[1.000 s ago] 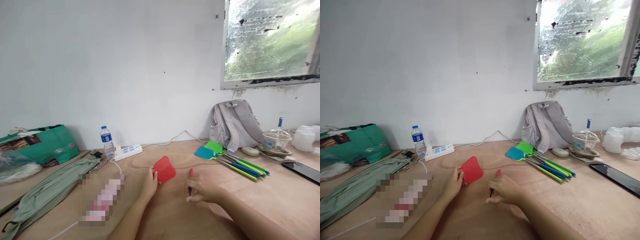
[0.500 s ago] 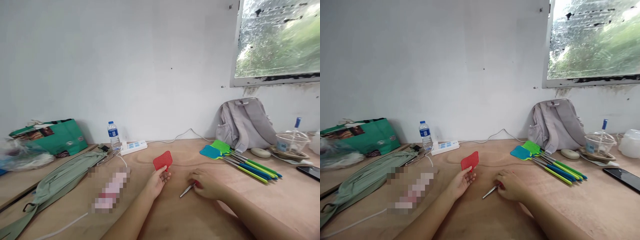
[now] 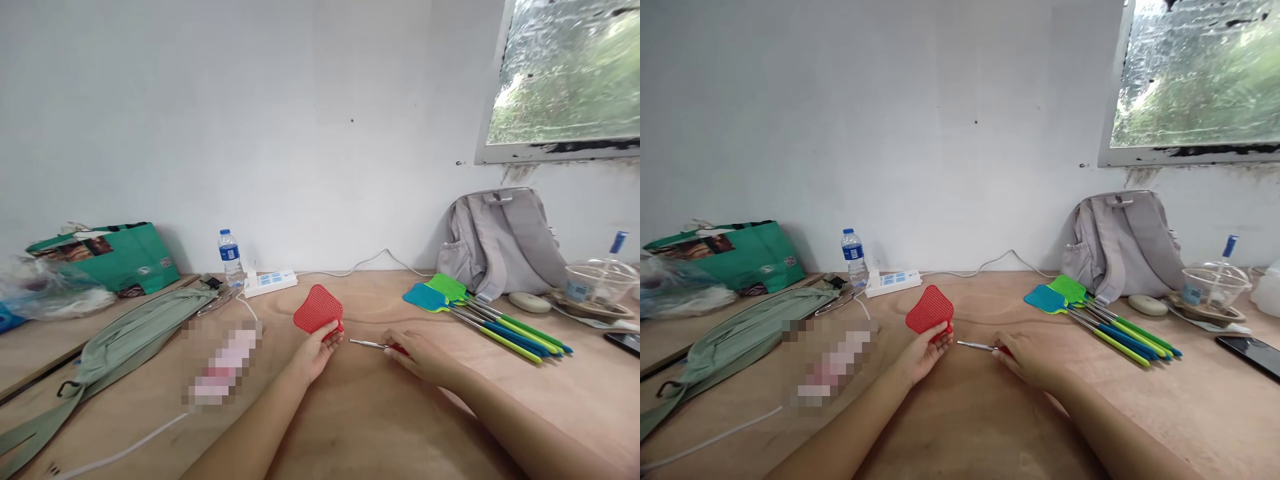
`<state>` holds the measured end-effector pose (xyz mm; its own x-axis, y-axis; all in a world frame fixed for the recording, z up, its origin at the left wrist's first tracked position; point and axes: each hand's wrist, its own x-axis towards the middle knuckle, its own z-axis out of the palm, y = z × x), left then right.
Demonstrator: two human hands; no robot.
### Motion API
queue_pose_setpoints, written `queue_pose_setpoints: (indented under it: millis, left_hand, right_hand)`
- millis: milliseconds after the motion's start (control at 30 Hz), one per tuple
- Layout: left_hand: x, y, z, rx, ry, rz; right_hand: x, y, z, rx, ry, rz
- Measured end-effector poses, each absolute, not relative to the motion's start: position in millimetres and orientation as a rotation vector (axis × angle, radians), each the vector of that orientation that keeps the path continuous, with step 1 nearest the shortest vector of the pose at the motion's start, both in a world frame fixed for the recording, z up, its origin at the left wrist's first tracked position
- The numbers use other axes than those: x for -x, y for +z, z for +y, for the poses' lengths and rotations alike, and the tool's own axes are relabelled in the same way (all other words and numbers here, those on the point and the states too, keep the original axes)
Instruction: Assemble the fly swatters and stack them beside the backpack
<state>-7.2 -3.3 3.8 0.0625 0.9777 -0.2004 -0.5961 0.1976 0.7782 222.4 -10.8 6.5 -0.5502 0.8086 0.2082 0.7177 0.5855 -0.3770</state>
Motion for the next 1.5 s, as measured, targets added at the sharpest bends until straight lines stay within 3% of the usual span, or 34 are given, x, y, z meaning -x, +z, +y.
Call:
queue_pose_setpoints:
  millis: [900,1500]
  left_hand:
    - [-1,6,-9,-0.560,1.332,0.754]
    - [-7,4,-12,-0.645,1.394,0.764]
  right_hand:
    - [-209,6,-20,1.111,0.517,-2.258]
    - [-200,10,-31,1.180,0.416,-2.263]
